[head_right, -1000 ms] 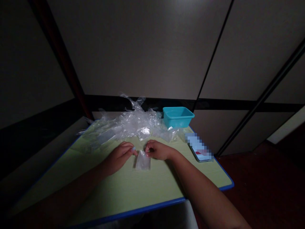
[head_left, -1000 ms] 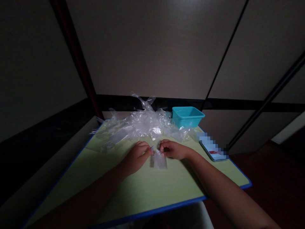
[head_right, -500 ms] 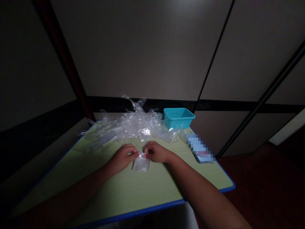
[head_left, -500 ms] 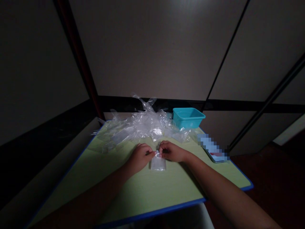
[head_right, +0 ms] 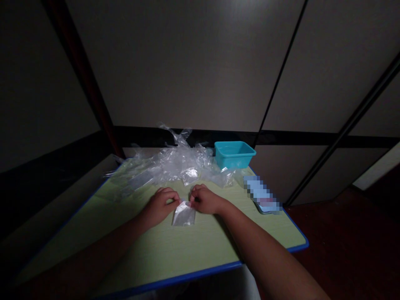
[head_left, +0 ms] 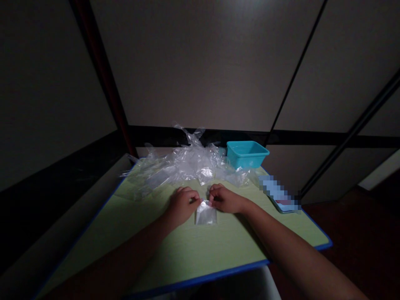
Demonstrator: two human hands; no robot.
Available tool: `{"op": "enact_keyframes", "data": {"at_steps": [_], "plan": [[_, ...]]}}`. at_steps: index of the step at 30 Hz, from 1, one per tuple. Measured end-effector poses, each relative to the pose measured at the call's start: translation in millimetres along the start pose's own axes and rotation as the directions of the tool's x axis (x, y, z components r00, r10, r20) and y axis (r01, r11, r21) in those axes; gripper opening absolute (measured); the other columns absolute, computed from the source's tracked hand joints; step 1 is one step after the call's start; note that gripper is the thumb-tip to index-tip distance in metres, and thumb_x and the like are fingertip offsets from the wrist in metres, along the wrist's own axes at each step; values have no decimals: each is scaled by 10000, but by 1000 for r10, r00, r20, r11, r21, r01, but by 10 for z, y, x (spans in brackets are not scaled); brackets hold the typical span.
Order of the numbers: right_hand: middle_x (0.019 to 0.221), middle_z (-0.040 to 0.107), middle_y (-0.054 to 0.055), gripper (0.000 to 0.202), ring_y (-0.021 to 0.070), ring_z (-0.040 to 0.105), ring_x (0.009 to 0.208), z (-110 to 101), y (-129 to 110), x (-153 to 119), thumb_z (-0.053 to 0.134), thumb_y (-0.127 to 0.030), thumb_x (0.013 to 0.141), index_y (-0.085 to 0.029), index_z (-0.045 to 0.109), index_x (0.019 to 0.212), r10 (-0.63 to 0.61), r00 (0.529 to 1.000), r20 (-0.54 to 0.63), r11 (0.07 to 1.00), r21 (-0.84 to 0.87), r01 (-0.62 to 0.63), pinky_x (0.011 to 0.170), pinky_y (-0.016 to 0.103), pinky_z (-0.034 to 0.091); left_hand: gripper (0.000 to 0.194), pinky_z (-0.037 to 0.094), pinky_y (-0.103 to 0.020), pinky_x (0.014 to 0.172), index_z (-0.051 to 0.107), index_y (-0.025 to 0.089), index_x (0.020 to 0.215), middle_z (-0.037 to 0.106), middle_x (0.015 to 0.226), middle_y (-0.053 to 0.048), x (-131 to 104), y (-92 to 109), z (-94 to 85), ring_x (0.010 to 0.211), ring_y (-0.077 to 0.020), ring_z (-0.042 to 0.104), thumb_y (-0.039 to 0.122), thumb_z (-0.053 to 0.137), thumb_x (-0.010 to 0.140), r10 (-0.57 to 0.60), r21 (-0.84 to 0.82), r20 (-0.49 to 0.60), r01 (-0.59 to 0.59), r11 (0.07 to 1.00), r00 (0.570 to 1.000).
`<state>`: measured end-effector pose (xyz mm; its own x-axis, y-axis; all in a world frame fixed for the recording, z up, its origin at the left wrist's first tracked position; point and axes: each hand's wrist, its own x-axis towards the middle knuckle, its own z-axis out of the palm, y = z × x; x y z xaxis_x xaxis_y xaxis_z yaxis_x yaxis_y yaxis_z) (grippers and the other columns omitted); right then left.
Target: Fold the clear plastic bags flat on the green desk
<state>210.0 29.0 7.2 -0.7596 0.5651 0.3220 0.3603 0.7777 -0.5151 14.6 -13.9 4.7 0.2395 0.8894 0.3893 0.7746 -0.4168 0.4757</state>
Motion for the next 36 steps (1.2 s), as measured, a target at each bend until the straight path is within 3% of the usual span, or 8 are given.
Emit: {"op": "enact_keyframes", "data": {"at_steps": [4, 12, 17, 22, 28, 36], "plan": [[730, 499, 21, 104, 150, 467, 756, 7, -12, 6, 610, -188, 746, -155, 557, 663, 13, 1000, 2, 1000, -25, -13, 756, 301, 353, 119, 354, -272, 729, 605, 196, 620, 595, 708, 6, -5, -4, 2, 771, -166, 515, 195, 574, 734, 9, 39, -17, -8, 999, 1000], [734, 511, 22, 93, 157, 482, 794, -5, -27, 13, 583, -85, 709, -148, 565, 643, 7, 1000, 16, 1000, -25, -6, 788, 308, 342, 111, 337, -286, 721, 597, 206, 624, 591, 748, -2, -20, 52, -19, 822, -183, 492, 216, 578, 732, -45, 139, -14, 47, 989, 999], [687, 517, 12, 115, 149, 485, 748, 30, -15, 22, 568, -73, 704, -152, 550, 622, -1, 1000, -9, 999, -39, 1, 785, 312, 341, 61, 305, -327, 752, 589, 237, 788, 596, 891, -6, -66, 132, -70, 922, -207, 461, 213, 538, 765, -64, 225, -77, 80, 971, 995], [680, 508, 5, 122, 144, 482, 732, 57, -7, 26, 559, -80, 702, -158, 530, 613, -23, 999, -24, 998, -55, 22, 779, 306, 341, 70, 297, -365, 775, 575, 237, 833, 554, 939, -32, -103, 183, -71, 955, -232, 433, 231, 532, 778, 31, 293, -52, -15, 956, 998], [694, 488, 6, 130, 145, 465, 731, 75, -29, 26, 547, -91, 702, -163, 505, 602, 1, 999, -44, 997, -75, -4, 751, 292, 341, 60, 301, -377, 827, 558, 227, 818, 518, 952, -42, -113, 229, -67, 982, -233, 409, 204, 507, 797, 200, 282, 72, -212, 936, 977], [775, 509, 29, 76, 174, 462, 805, -21, -139, -8, 594, -130, 696, -165, 537, 732, 55, 997, -49, 988, -142, -62, 765, 298, 343, 126, 305, -364, 850, 524, 227, 847, 511, 984, -36, -127, 175, -36, 1003, -236, 397, 280, 588, 752, 162, 237, 136, -191, 953, 977]]}}
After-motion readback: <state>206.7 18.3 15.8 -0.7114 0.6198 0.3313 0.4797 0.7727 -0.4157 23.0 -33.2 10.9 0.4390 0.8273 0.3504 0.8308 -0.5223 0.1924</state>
